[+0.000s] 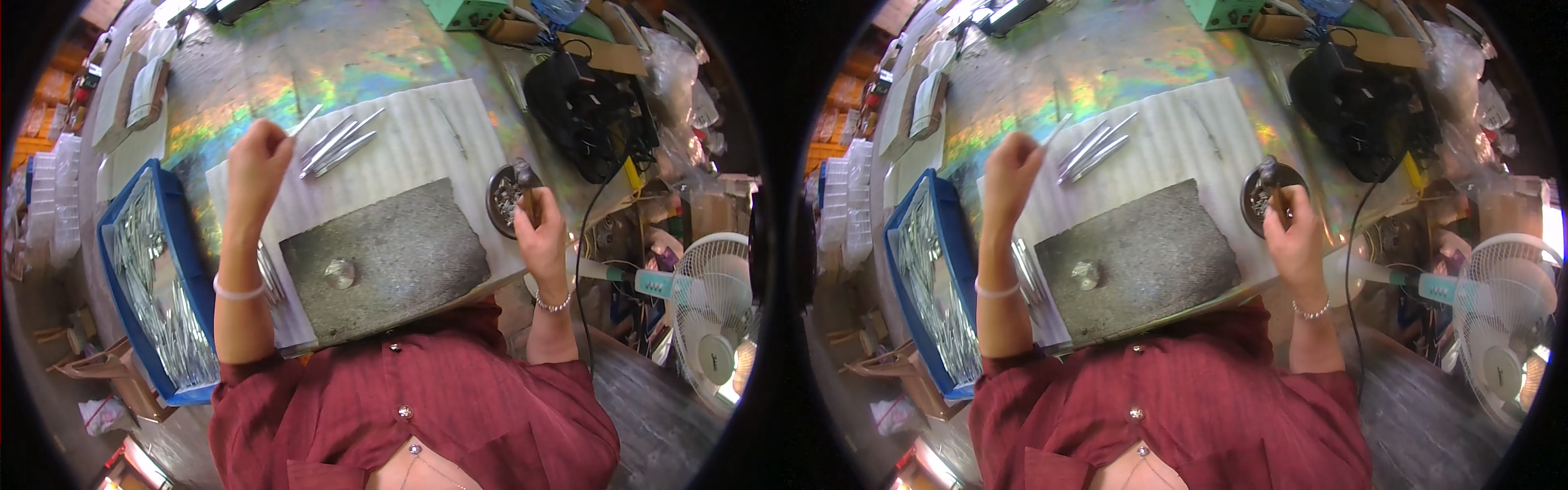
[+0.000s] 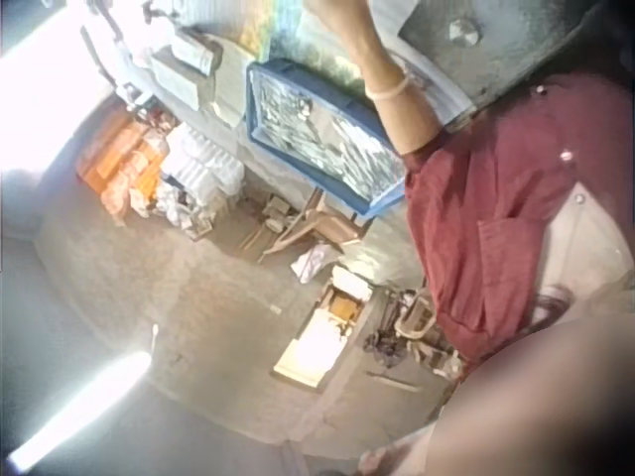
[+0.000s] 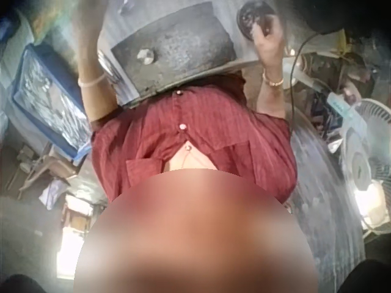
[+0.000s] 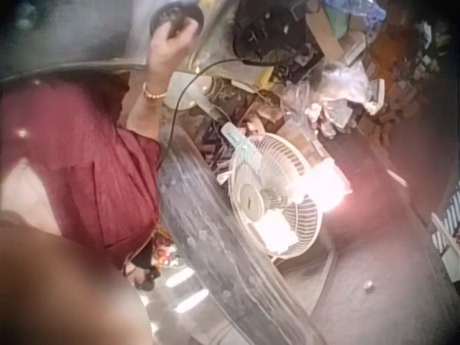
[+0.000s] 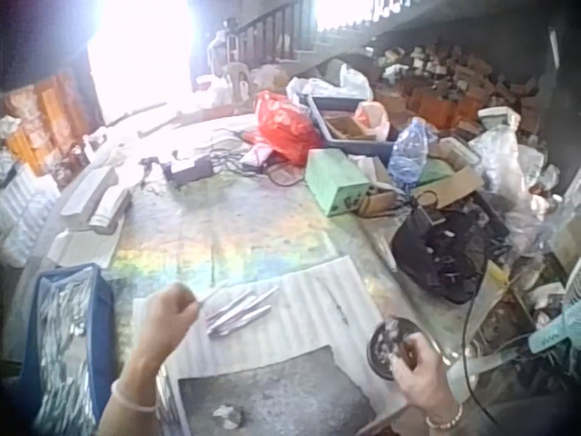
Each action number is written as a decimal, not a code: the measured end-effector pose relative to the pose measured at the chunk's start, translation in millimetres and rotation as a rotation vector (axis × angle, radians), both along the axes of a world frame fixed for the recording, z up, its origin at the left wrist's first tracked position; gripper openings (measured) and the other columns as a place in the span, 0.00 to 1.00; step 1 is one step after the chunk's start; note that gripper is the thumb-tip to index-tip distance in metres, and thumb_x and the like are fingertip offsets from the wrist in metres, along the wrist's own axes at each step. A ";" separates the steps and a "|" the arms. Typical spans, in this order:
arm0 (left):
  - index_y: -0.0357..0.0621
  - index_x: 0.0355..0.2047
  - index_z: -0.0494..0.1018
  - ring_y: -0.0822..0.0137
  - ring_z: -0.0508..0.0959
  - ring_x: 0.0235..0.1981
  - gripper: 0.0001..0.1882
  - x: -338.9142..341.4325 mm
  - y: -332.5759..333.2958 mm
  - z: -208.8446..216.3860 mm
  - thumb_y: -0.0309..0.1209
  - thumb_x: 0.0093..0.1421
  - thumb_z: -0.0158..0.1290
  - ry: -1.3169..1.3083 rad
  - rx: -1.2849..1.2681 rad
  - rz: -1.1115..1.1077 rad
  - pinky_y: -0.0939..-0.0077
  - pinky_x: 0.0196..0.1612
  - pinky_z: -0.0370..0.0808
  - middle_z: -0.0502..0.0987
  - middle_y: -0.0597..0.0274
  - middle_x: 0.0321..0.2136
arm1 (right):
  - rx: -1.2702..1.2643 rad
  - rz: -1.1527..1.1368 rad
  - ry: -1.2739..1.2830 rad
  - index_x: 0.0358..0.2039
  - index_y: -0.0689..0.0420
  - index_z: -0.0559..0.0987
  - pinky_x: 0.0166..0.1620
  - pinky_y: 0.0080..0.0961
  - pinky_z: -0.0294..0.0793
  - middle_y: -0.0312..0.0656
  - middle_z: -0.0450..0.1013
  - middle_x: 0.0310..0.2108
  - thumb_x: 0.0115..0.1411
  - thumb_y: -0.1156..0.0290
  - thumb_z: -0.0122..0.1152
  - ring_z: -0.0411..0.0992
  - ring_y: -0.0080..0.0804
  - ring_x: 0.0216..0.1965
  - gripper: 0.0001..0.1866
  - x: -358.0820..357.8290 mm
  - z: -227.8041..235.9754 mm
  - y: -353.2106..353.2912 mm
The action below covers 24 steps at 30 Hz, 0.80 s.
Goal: Stamping markings onto metal rods using a hammer and a punch tool on an anvil.
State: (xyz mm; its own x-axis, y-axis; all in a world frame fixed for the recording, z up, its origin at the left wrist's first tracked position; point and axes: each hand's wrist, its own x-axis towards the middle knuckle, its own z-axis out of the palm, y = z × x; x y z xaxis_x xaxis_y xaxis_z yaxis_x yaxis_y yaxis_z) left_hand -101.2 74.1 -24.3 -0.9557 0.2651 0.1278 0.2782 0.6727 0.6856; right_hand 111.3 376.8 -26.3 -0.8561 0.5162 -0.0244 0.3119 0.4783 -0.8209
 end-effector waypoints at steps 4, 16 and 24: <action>0.36 0.28 0.71 0.81 0.68 0.25 0.04 48.7 -15.6 39.4 0.23 0.56 0.54 -0.017 0.308 0.107 0.87 0.29 0.66 0.71 0.70 0.23 | 0.245 -0.028 -0.069 0.31 0.64 0.74 0.34 0.32 0.71 0.48 0.74 0.28 0.49 0.71 0.61 0.74 0.39 0.29 0.11 -0.9 -12.2 28.4; 0.36 0.28 0.71 0.76 0.68 0.25 0.07 154.9 -51.4 70.6 0.15 0.50 0.57 -0.142 0.243 0.066 0.85 0.29 0.65 0.68 0.66 0.23 | 0.529 0.115 -0.205 0.25 0.65 0.74 0.29 0.32 0.69 0.48 0.72 0.20 0.50 0.69 0.59 0.72 0.42 0.23 0.10 -20.6 -23.2 42.2; 0.35 0.29 0.72 0.72 0.71 0.23 0.07 162.6 -35.9 58.0 0.16 0.50 0.57 -0.181 0.136 -0.072 0.82 0.28 0.69 0.69 0.61 0.23 | 0.255 0.016 -0.243 0.26 0.65 0.73 0.31 0.37 0.69 0.56 0.72 0.24 0.51 0.71 0.56 0.72 0.52 0.28 0.09 -22.9 -11.0 32.0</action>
